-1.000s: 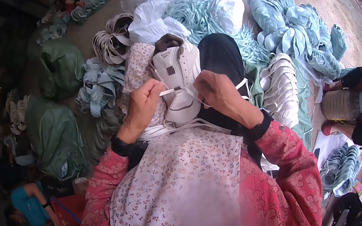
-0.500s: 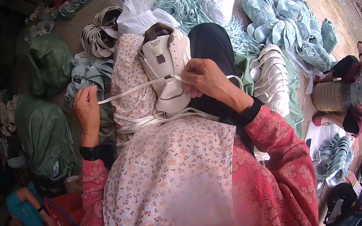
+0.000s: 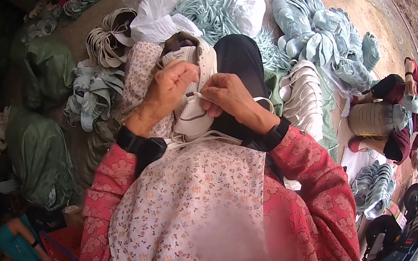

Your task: Lacing a white athletic shoe in a manufacturing or assembly setting.

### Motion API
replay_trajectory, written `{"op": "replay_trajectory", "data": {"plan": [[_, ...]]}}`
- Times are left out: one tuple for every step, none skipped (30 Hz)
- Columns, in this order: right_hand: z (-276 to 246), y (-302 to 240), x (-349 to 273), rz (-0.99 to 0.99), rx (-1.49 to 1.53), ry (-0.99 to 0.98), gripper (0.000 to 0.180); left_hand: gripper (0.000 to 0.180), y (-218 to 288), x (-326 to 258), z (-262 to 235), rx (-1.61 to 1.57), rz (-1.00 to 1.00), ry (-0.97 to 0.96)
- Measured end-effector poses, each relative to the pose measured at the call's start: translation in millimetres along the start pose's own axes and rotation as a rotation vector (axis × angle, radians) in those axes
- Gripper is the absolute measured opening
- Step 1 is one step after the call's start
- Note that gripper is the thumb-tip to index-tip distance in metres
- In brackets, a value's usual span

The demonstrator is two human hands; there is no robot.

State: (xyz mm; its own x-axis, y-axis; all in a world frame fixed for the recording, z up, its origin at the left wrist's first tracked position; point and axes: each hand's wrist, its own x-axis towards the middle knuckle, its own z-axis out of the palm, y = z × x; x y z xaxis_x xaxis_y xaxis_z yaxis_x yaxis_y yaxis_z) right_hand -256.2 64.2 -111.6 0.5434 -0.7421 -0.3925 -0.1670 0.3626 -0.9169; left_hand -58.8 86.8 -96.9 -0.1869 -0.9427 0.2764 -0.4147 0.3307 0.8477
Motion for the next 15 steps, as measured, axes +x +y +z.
{"op": "replay_trajectory", "data": {"plan": [[-3,3,2,-0.015,-0.025,-0.013,0.022,0.019,1,2,5,0.037,0.016,-0.010],[-8,5,4,-0.018,-0.018,-0.017,0.022,0.018,2,3,8,0.076,0.029,-0.022],[-11,-2,1,-0.210,-0.359,0.010,0.024,0.018,3,3,6,0.072,0.045,-0.014],[-11,-9,-1,-0.399,-0.699,0.035,0.028,0.019,4,4,4,0.085,0.055,-0.021],[-14,-19,0,-0.405,-0.712,0.039,0.028,0.019,5,5,1,0.100,0.064,-0.027],[-14,-42,-1,-0.569,-0.837,0.104,0.036,0.019,5,5,-1,0.112,0.051,-0.025],[-16,-59,-1,-0.727,-0.963,0.181,0.044,0.019,5,7,0,0.152,0.065,-0.014],[-23,-67,3,-0.787,-1.099,0.113,0.056,0.019,6,9,0,0.191,0.086,-0.005],[-29,-68,8,-0.781,-1.100,0.123,0.056,0.019,10,12,1,0.187,0.092,-0.013],[-36,-69,13,-0.816,-1.220,0.034,0.055,0.016,15,13,0,0.208,0.108,-0.034],[-43,-73,16,-0.847,-1.343,-0.053,0.054,0.014,22,15,-1,0.228,0.130,-0.054],[-41,-80,21,-0.785,-1.352,-0.145,0.054,0.014,24,9,-6,0.240,0.144,-0.049],[-42,-78,21,-0.840,-1.352,-0.125,0.051,0.011,24,4,-6,0.224,0.161,-0.012],[-40,-79,18,-0.797,-1.407,-0.157,0.052,0.008,20,3,-5,0.202,0.187,0.020],[-42,-73,23,-0.896,-1.446,-0.208,0.053,0.005,17,0,-4,0.221,0.212,0.026]]}}
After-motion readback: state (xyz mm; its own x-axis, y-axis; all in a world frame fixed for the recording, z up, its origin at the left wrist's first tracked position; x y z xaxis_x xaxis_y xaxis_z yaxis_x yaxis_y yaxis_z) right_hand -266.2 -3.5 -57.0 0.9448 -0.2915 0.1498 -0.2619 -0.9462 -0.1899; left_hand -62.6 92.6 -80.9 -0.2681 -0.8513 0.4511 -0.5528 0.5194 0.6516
